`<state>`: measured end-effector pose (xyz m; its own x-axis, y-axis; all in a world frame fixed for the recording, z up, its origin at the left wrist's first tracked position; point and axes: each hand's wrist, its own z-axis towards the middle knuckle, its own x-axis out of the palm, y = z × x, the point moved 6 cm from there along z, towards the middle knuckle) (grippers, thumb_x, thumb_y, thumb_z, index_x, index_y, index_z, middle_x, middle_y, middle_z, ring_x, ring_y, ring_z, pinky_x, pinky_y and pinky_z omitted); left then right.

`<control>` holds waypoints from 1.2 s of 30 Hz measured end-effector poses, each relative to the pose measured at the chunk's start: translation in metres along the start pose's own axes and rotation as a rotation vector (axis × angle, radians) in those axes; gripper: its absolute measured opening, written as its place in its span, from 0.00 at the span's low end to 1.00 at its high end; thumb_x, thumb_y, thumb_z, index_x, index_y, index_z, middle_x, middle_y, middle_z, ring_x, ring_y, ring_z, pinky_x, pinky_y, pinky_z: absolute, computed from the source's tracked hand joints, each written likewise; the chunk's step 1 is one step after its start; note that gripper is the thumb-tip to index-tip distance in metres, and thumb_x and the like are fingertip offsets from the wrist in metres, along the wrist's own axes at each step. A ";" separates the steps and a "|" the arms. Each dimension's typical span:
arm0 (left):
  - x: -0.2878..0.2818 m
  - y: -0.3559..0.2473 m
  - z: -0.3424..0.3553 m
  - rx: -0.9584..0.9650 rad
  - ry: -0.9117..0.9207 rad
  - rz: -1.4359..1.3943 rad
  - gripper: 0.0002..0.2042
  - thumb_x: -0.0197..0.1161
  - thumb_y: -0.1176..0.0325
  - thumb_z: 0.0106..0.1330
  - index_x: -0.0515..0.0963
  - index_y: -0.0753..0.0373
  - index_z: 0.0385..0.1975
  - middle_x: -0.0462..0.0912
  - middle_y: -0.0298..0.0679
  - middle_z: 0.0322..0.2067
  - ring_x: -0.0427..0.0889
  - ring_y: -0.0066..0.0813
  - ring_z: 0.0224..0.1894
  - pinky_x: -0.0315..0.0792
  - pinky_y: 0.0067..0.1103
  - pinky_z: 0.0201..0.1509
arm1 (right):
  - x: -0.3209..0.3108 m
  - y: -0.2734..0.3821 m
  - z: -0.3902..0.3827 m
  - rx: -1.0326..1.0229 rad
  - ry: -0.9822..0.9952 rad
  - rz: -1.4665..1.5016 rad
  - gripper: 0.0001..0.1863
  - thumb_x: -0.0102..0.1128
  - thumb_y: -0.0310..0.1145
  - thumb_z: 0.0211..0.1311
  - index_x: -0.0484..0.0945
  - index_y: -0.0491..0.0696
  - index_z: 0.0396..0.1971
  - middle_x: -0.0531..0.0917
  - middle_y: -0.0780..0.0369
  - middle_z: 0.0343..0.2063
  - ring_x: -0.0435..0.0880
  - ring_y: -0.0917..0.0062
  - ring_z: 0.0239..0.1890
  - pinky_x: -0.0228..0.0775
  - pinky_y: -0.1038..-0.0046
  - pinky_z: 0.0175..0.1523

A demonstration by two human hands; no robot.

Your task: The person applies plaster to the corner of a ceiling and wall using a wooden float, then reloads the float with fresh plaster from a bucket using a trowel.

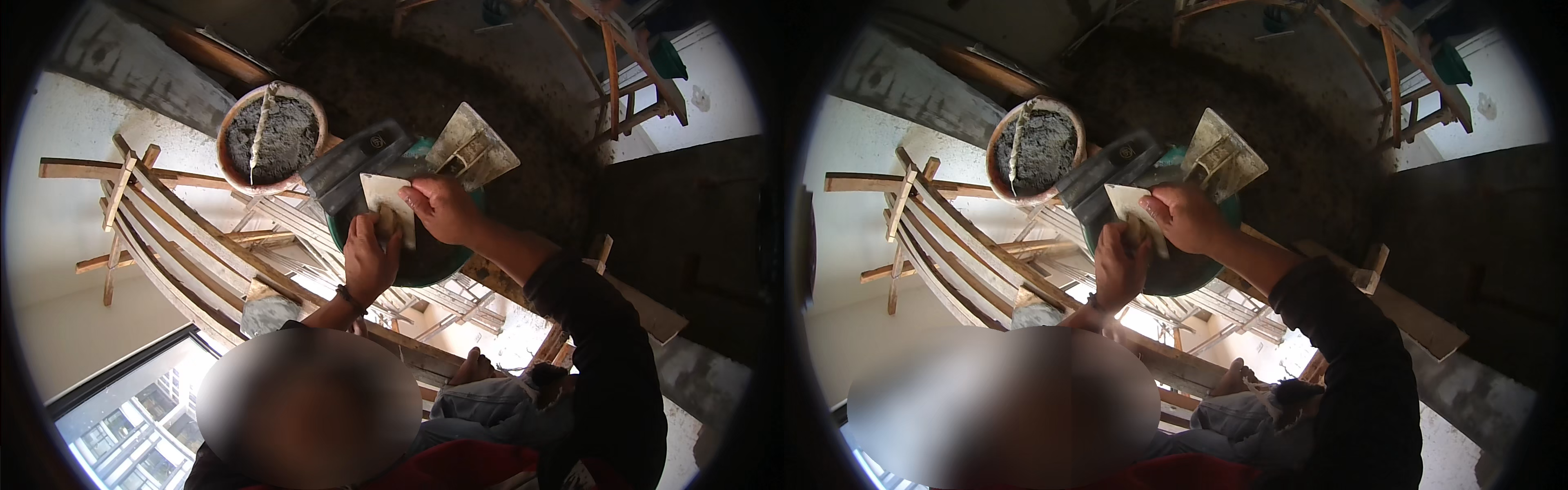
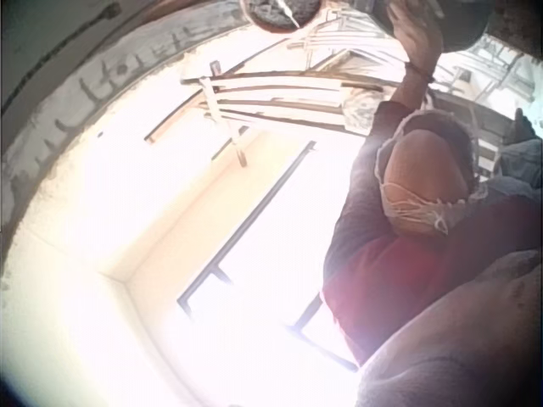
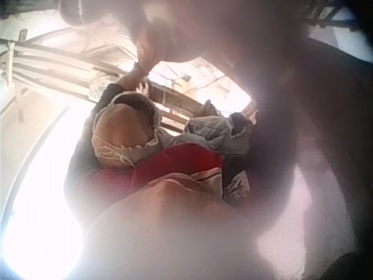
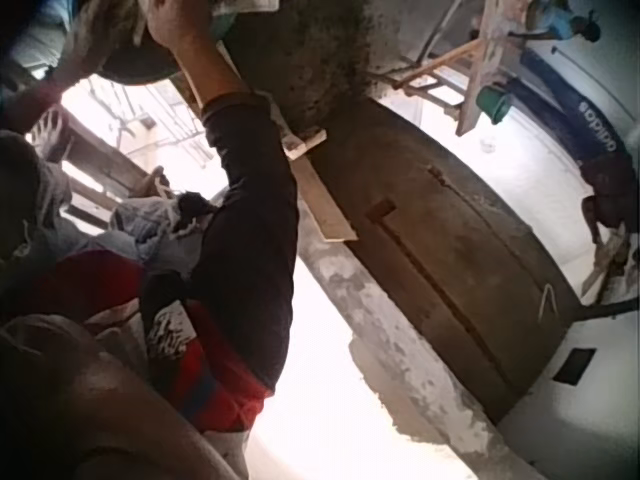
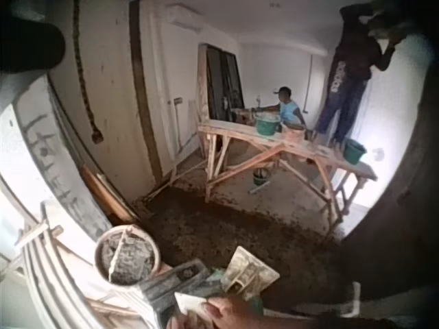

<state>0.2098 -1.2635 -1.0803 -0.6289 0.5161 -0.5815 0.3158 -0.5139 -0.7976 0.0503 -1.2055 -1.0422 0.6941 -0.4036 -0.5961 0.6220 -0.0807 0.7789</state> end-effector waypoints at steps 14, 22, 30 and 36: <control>-0.004 -0.007 0.003 0.008 -0.071 -0.101 0.16 0.69 0.75 0.58 0.70 0.69 0.42 0.75 0.53 0.36 0.76 0.56 0.40 0.70 0.41 0.44 | 0.087 -0.073 -0.067 0.215 0.349 -0.182 0.17 0.69 0.44 0.53 0.84 0.44 0.28 0.82 0.52 0.20 0.83 0.55 0.24 0.75 0.59 0.32; -0.014 -0.011 0.006 0.029 -0.058 -0.064 0.18 0.69 0.73 0.57 0.72 0.66 0.47 0.76 0.52 0.37 0.77 0.56 0.39 0.72 0.42 0.41 | 0.030 -0.015 -0.026 0.051 0.169 0.027 0.11 0.70 0.34 0.53 0.84 0.42 0.30 0.83 0.56 0.21 0.86 0.66 0.24 0.78 0.69 0.33; -0.029 -0.040 0.012 0.161 -0.001 0.146 0.18 0.71 0.73 0.55 0.78 0.59 0.46 0.75 0.45 0.35 0.79 0.50 0.37 0.75 0.38 0.39 | -0.047 0.034 0.004 0.040 -0.120 0.121 0.09 0.65 0.30 0.66 0.81 0.44 0.43 0.84 0.61 0.29 0.84 0.82 0.30 0.75 0.78 0.35; -0.023 -0.038 0.007 0.181 0.003 0.143 0.18 0.71 0.75 0.52 0.79 0.58 0.44 0.76 0.42 0.34 0.80 0.48 0.37 0.76 0.37 0.40 | -0.052 0.035 0.010 0.073 -0.009 -0.046 0.12 0.62 0.34 0.69 0.78 0.42 0.28 0.81 0.57 0.19 0.82 0.70 0.20 0.72 0.72 0.28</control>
<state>0.2067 -1.2607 -1.0354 -0.5846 0.4314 -0.6871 0.2684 -0.6963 -0.6656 0.0318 -1.1960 -0.9821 0.6618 -0.4061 -0.6301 0.6248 -0.1656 0.7630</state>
